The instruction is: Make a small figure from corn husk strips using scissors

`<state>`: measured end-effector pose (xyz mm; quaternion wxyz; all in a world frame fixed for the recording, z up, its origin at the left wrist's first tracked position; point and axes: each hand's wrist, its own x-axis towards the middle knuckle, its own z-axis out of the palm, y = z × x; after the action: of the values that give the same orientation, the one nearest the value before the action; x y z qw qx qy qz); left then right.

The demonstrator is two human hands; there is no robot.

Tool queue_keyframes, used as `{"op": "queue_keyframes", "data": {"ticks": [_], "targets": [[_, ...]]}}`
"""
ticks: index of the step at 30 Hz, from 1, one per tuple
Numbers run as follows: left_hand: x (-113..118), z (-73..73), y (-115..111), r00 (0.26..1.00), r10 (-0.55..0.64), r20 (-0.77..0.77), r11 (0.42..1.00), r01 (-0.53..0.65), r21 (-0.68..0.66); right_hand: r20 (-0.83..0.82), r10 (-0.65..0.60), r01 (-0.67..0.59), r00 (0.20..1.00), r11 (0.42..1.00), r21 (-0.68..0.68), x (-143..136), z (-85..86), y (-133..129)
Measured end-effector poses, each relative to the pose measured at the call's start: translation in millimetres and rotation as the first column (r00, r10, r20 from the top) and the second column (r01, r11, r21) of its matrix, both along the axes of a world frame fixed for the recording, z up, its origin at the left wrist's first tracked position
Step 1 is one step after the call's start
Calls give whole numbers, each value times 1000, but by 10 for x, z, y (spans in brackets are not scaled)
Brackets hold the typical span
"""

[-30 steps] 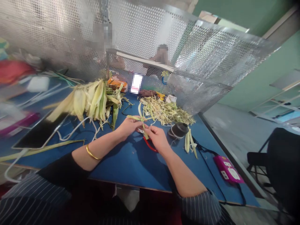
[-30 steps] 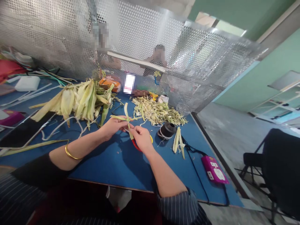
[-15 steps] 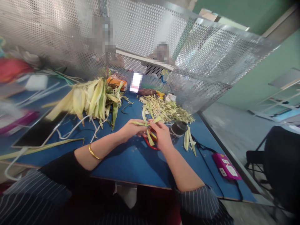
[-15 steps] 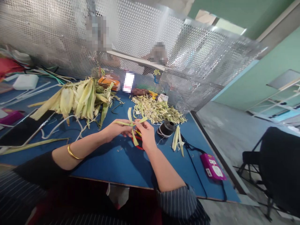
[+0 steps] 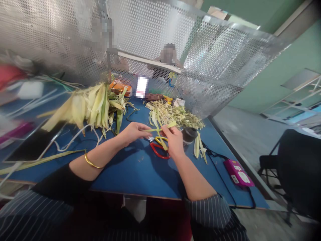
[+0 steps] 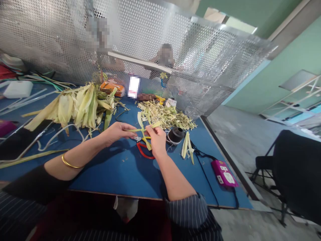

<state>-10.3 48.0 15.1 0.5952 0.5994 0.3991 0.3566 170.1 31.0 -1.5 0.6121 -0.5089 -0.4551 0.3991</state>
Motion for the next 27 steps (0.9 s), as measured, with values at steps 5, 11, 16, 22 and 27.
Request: {"op": "queue_keyframes", "data": {"ticks": [5, 11, 16, 22, 27], "targets": [[45, -22, -34, 995, -102, -4, 995, 102, -17, 22, 168, -167, 986, 985, -37, -42, 3, -48], [102, -82, -61, 1000, -17, 2, 987, 17, -161, 72, 221, -217, 973, 974, -62, -28, 29, -62], [114, -98, -76, 998, -47, -31, 988, 42, -148, -9, 193, -192, 981, 974, -121, -13, -30, -28], [121, -93, -109, 990, -63, -122, 997, 57, -53, 277, -58, 33, 959, 995, 91, 75, -3, 18], [191, -179, -175, 960, -140, -242, 987, 155, 41, 704, 75, -318, 706, 922, 220, 29, 135, -99]]}}
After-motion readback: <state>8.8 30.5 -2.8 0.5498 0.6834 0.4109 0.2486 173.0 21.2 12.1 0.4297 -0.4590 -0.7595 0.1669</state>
